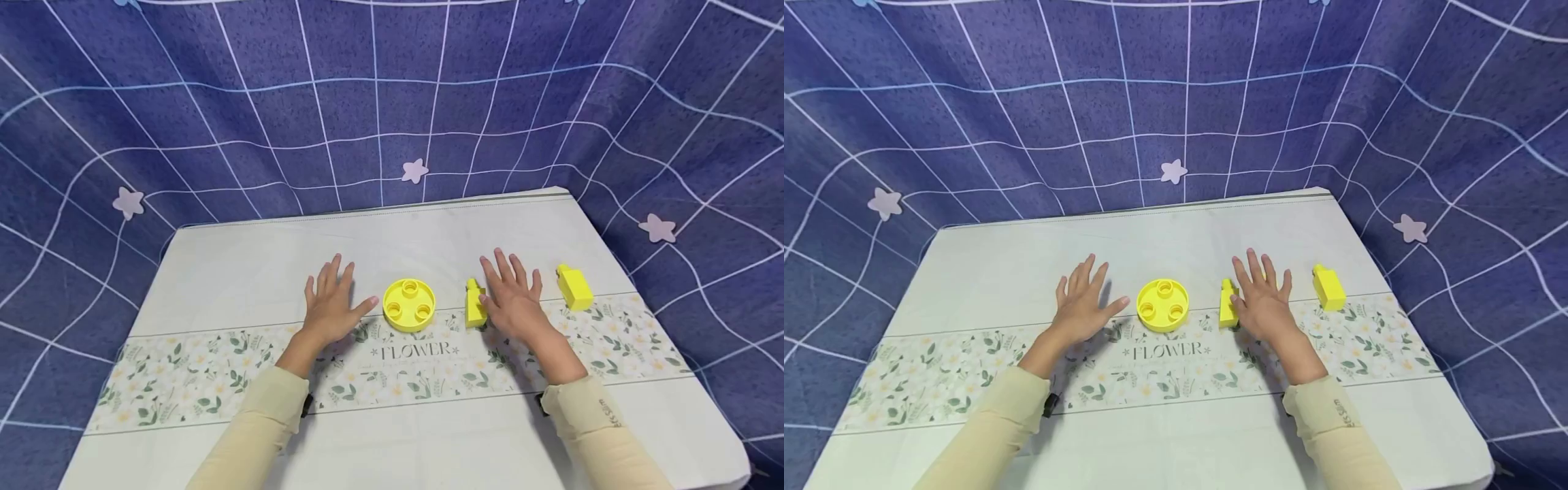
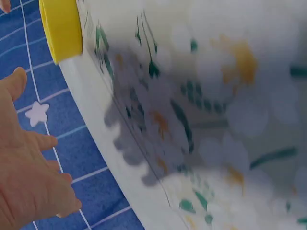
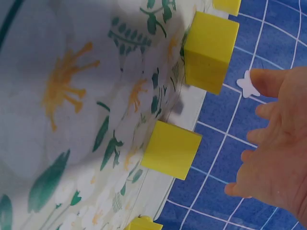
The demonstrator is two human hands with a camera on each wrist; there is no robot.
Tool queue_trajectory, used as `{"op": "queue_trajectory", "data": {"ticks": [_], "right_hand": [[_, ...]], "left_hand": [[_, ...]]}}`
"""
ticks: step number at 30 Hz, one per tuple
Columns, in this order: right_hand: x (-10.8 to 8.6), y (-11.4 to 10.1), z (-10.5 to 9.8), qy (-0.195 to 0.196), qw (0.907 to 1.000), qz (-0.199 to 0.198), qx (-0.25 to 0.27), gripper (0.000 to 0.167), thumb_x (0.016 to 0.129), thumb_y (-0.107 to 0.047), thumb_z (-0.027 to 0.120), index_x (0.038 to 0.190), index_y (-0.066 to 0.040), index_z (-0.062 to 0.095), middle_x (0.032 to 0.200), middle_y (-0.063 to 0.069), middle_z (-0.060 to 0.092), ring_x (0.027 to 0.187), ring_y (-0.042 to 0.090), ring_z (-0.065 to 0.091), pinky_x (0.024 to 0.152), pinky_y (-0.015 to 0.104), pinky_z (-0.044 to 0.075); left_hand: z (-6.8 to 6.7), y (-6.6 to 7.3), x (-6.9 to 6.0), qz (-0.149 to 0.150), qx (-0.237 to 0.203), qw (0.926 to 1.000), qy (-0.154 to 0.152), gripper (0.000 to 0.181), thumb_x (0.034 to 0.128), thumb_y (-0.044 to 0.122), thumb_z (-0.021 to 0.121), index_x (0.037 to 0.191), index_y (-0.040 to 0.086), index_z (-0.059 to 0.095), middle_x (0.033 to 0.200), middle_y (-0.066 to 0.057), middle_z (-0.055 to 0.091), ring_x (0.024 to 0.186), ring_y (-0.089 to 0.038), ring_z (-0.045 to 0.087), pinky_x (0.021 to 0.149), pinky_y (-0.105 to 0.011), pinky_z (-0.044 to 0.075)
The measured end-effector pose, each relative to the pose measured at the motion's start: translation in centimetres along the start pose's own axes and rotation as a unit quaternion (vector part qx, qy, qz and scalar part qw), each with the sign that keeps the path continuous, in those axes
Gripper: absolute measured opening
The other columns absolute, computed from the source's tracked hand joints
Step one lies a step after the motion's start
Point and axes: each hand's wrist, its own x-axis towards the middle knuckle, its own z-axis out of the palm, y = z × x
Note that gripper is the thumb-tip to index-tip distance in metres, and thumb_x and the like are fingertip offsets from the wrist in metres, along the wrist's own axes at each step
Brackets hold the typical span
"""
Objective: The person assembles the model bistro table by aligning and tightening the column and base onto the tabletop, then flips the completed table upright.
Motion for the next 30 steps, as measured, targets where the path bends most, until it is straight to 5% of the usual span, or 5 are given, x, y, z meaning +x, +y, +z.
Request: {"op": "queue_trajectory", "data": {"ticks": [13,22,25,30], "right_hand": [[-0.9,-0.3,0.4,0.069,0.9961,-0.054,0.006,0.069,0.086,-0.005,0.067,0.148,-0.013,0.038,0.157,0.017,0.015,0.14,0.042,0.012,0.106,0.063,0.012],[-1.1,-0.1,0.4,0.065,0.9952,-0.072,-0.016,0.068,0.081,0.005,0.064,0.144,-0.017,0.047,0.156,0.017,0.018,0.137,0.041,0.018,0.103,0.063,0.017],[-1.1,-0.1,0.4,0.052,0.9959,-0.07,-0.025,0.069,0.081,0.007,0.064,0.144,-0.019,0.047,0.156,0.016,0.017,0.137,0.041,0.017,0.103,0.064,0.017],[-1.0,-0.2,0.4,0.037,0.9969,-0.061,-0.033,0.073,0.079,0.01,0.062,0.143,-0.021,0.047,0.156,0.015,0.016,0.137,0.042,0.017,0.103,0.064,0.017]], "left_hand": [[1.6,2.0,-0.1,0.034,-0.083,0.996,0.003,0.107,0.0704,0.057,0.078,0.153,0.014,0.025,0.161,-0.004,0.001,0.145,-0.027,0.002,0.112,-0.054,0.002],[2.7,2.4,0.6,0.019,-0.221,0.9727,-0.067,0.116,0.0622,0.034,0.091,0.154,0.02,0.022,0.159,-0.002,0.003,0.143,-0.026,0.006,0.111,-0.053,0.025],[3.1,2.4,1.0,0.016,-0.224,0.9718,-0.072,0.117,0.0603,0.033,0.092,0.154,0.019,0.023,0.159,-0.003,0.006,0.144,-0.027,0.008,0.112,-0.052,0.024],[3.5,2.5,1.4,0.019,-0.183,0.9805,-0.068,0.118,0.0587,0.039,0.092,0.154,0.021,0.024,0.157,-0.002,0.011,0.141,-0.024,0.012,0.113,-0.048,0.019]]}}
